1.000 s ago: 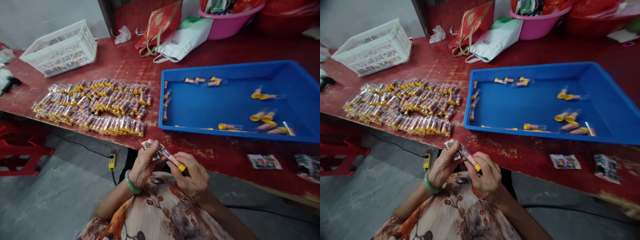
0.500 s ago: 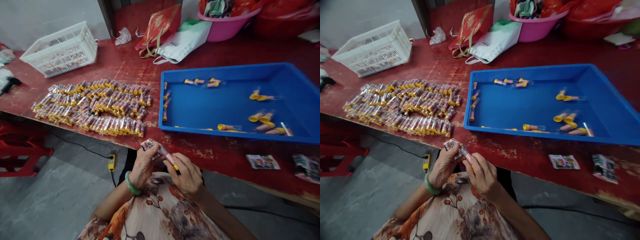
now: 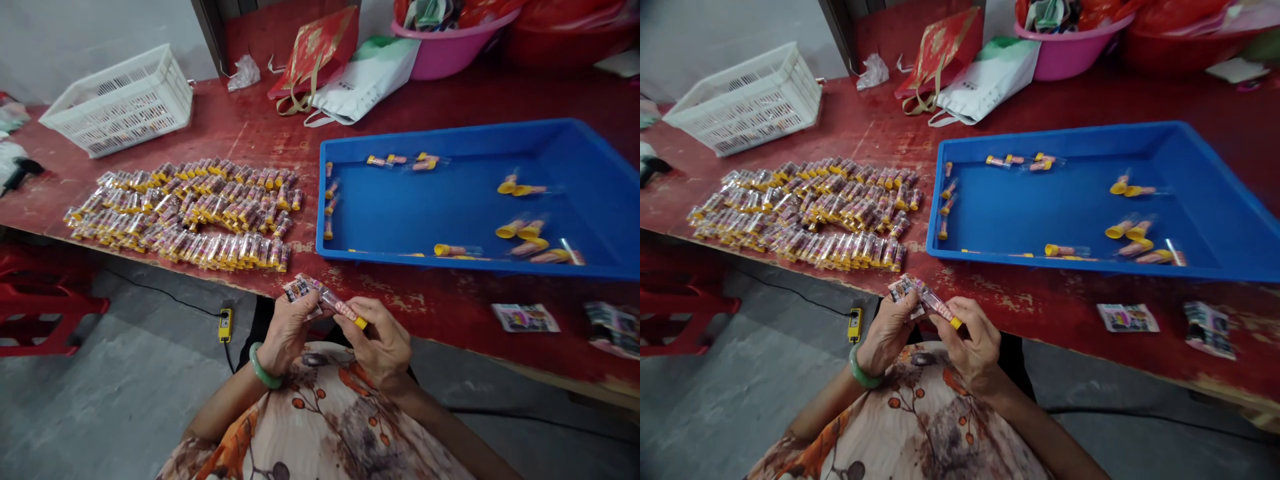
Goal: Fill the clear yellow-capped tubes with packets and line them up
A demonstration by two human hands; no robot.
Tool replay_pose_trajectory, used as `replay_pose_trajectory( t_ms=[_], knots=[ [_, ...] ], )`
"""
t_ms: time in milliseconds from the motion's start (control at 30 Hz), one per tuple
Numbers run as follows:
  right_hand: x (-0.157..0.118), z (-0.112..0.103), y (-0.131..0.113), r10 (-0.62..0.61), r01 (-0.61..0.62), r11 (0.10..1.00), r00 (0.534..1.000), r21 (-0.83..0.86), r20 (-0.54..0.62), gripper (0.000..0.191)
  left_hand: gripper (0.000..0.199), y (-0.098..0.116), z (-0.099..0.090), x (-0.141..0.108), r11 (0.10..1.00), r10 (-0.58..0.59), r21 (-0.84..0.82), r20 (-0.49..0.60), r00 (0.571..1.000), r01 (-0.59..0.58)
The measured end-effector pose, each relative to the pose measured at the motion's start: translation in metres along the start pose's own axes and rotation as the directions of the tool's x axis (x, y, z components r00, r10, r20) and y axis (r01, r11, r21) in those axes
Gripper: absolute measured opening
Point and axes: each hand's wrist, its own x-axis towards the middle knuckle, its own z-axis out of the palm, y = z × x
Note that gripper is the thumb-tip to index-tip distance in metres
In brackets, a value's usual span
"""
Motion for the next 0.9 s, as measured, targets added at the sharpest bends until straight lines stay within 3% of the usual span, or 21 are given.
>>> replay_pose_trajectory(
  t_ms=[100,200,267,433,567,667,733,800,900],
  knots=[
    [0.001,-0.004,0.0,-0.176,0.186,0.975,0.98,-0.12,0.09,0.024,0.032,0.001,-0.001,0.002,0.999,0.003,-0.037,-0.006,1.0,-0.003],
    [-0.002,-0.011,0.004,-0.391,0.445,0.845,0.892,-0.296,0.225,0.024,0.031,0.002,-0.002,0.003,0.998,-0.008,-0.058,-0.017,1.0,0.007],
    [-0.004,-0.013,0.006,-0.451,0.524,0.766,0.851,-0.372,0.27,0.024,0.031,0.002,-0.003,0.004,0.998,-0.023,-0.056,-0.013,1.0,0.022],
    [-0.011,-0.011,0.01,-0.347,0.402,0.83,0.915,-0.386,0.207,0.027,0.028,0.0,-0.003,0.003,0.999,-0.008,-0.031,-0.003,1.0,0.008],
    [-0.008,-0.008,0.006,-0.404,0.465,0.793,0.885,-0.392,0.233,0.028,0.03,-0.002,-0.003,0.002,0.999,0.045,0.027,0.013,0.999,-0.045],
    [-0.007,-0.002,0.003,-0.224,0.24,0.945,0.97,-0.222,0.094,0.031,0.033,-0.004,-0.002,0.0,1.0,0.026,0.003,-0.002,1.0,-0.026],
    [-0.008,0.003,0.002,-0.086,0.084,0.991,0.996,-0.102,-0.011,0.034,0.034,-0.006,-0.002,-0.001,1.0,0.002,-0.027,-0.026,1.0,-0.002],
    [-0.009,0.007,0.003,-0.103,0.1,0.99,0.994,-0.102,-0.021,0.037,0.036,-0.006,-0.001,-0.001,0.999,0.001,-0.044,-0.043,0.999,-0.003],
    [-0.009,0.007,0.005,-0.238,0.248,0.956,0.968,-0.153,0.083,0.044,0.033,-0.003,-0.002,-0.002,0.999,0.005,-0.041,0.005,1.0,-0.005]
  ],
)
